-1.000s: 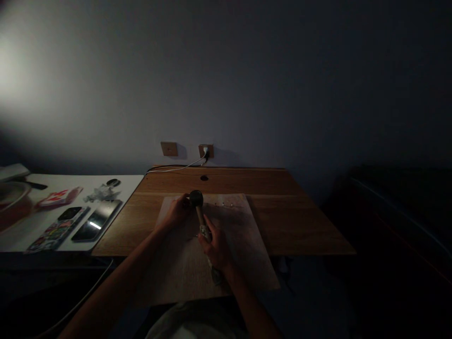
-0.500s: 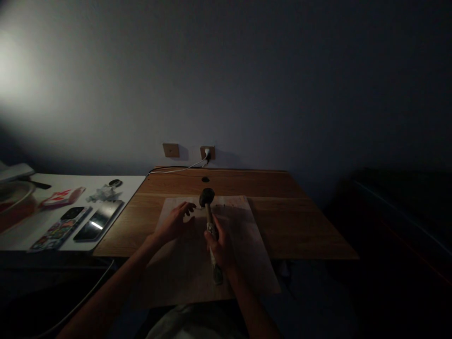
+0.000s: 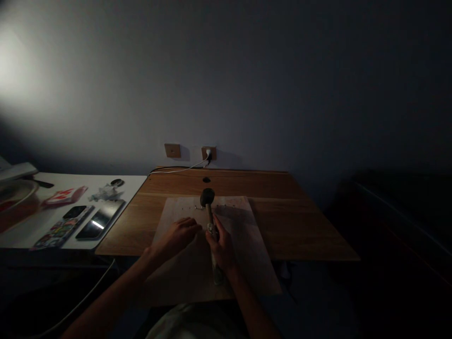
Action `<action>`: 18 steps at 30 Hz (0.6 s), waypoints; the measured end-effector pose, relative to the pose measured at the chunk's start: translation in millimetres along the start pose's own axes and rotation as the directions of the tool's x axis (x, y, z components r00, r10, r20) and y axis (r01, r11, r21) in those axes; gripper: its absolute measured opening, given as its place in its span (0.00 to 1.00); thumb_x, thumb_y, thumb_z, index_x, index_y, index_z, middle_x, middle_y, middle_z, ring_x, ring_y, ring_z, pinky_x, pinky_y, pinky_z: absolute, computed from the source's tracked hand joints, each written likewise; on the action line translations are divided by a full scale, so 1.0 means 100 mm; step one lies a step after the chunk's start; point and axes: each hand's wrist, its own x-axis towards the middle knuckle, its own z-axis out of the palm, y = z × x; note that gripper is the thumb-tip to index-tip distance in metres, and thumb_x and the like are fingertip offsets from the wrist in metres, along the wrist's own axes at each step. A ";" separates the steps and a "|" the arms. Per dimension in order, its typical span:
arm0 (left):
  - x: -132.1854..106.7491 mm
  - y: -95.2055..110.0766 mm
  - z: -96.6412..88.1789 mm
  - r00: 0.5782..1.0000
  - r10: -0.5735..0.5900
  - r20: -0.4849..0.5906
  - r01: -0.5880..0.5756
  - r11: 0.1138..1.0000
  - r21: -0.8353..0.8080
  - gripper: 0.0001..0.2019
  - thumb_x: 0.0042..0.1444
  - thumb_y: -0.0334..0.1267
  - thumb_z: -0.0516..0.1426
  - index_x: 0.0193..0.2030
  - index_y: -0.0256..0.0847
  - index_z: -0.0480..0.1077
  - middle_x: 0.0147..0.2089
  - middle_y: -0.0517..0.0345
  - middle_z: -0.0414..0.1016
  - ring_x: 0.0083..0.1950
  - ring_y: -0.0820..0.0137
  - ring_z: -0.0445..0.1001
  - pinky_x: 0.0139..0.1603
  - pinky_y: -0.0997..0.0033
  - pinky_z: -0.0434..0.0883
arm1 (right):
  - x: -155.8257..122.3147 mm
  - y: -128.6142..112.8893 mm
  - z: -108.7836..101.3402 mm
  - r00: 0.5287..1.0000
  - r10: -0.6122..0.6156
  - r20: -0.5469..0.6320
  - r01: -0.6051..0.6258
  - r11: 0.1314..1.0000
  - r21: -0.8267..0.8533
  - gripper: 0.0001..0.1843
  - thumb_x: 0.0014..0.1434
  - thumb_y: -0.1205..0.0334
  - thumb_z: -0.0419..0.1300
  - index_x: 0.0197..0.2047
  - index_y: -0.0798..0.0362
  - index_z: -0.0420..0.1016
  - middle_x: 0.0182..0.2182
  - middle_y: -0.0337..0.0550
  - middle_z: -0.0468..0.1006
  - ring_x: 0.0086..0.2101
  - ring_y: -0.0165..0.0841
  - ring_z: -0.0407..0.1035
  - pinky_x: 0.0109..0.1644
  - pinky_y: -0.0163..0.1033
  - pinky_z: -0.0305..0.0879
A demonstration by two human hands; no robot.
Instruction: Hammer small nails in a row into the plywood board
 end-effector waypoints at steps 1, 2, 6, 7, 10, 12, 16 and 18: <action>0.05 -0.09 0.00 0.996 -0.062 -0.059 0.058 0.996 -0.067 0.11 0.61 0.28 0.53 0.44 0.43 0.76 0.41 0.53 0.77 0.42 0.68 0.76 0.46 0.70 0.71 | 0.00 0.00 0.00 1.000 0.026 0.010 -0.026 0.999 0.022 0.33 0.61 0.53 0.61 0.67 0.50 0.66 0.43 0.45 0.79 0.47 0.40 0.73 0.52 0.45 0.71; 0.10 -0.19 -0.01 0.983 -0.136 -0.126 0.118 0.983 -0.143 0.12 0.59 0.27 0.53 0.43 0.42 0.76 0.43 0.52 0.78 0.42 0.68 0.76 0.45 0.70 0.71 | 0.00 0.01 0.01 0.998 0.058 0.027 -0.059 0.997 0.049 0.34 0.61 0.53 0.61 0.69 0.50 0.64 0.39 0.42 0.77 0.37 0.36 0.73 0.42 0.41 0.73; 0.31 -0.53 -0.01 0.888 -0.381 -0.256 0.303 0.906 -0.296 0.11 0.52 0.24 0.56 0.38 0.40 0.76 0.37 0.55 0.81 0.38 0.68 0.78 0.41 0.72 0.72 | -0.01 0.02 0.02 0.989 0.128 0.078 -0.137 0.984 0.115 0.37 0.61 0.51 0.60 0.71 0.50 0.58 0.30 0.33 0.68 0.22 0.26 0.61 0.23 0.33 0.63; 0.34 -0.58 -0.01 0.873 -0.414 -0.259 0.338 0.895 -0.292 0.11 0.52 0.25 0.56 0.37 0.40 0.77 0.36 0.56 0.81 0.37 0.68 0.78 0.41 0.72 0.71 | -0.01 0.01 0.02 0.989 0.125 0.076 -0.133 0.985 0.112 0.37 0.61 0.51 0.60 0.71 0.50 0.59 0.30 0.33 0.68 0.22 0.25 0.61 0.23 0.33 0.63; 0.38 -0.63 0.02 0.851 -0.465 -0.243 0.405 0.877 -0.260 0.10 0.53 0.27 0.56 0.37 0.41 0.78 0.35 0.56 0.82 0.37 0.67 0.79 0.39 0.72 0.71 | -0.02 -0.02 0.02 0.989 0.126 0.072 -0.133 0.986 0.098 0.36 0.61 0.51 0.60 0.70 0.49 0.61 0.31 0.34 0.70 0.23 0.26 0.62 0.24 0.34 0.64; 0.36 -0.62 0.04 0.842 -0.485 -0.237 0.430 0.868 -0.249 0.10 0.54 0.29 0.56 0.38 0.41 0.78 0.35 0.55 0.82 0.37 0.66 0.80 0.38 0.72 0.71 | -0.02 -0.04 0.01 0.989 0.130 0.075 -0.136 0.986 0.095 0.36 0.61 0.52 0.60 0.70 0.49 0.61 0.32 0.34 0.71 0.23 0.26 0.62 0.24 0.34 0.64; 0.32 -0.61 0.07 0.838 -0.495 -0.231 0.436 0.861 -0.262 0.10 0.54 0.29 0.56 0.40 0.41 0.77 0.36 0.55 0.82 0.37 0.67 0.80 0.38 0.72 0.71 | -0.02 -0.04 0.00 0.991 0.104 0.082 -0.111 0.989 0.093 0.35 0.62 0.53 0.60 0.70 0.49 0.61 0.32 0.34 0.71 0.23 0.26 0.63 0.25 0.33 0.65; 0.33 -0.63 0.08 0.847 -0.479 -0.230 0.418 0.868 -0.267 0.10 0.52 0.28 0.57 0.39 0.40 0.77 0.36 0.55 0.82 0.36 0.67 0.79 0.37 0.73 0.71 | -0.01 -0.04 0.02 0.991 0.095 0.095 -0.104 0.991 0.089 0.35 0.62 0.53 0.59 0.70 0.49 0.60 0.33 0.34 0.71 0.23 0.25 0.63 0.25 0.33 0.65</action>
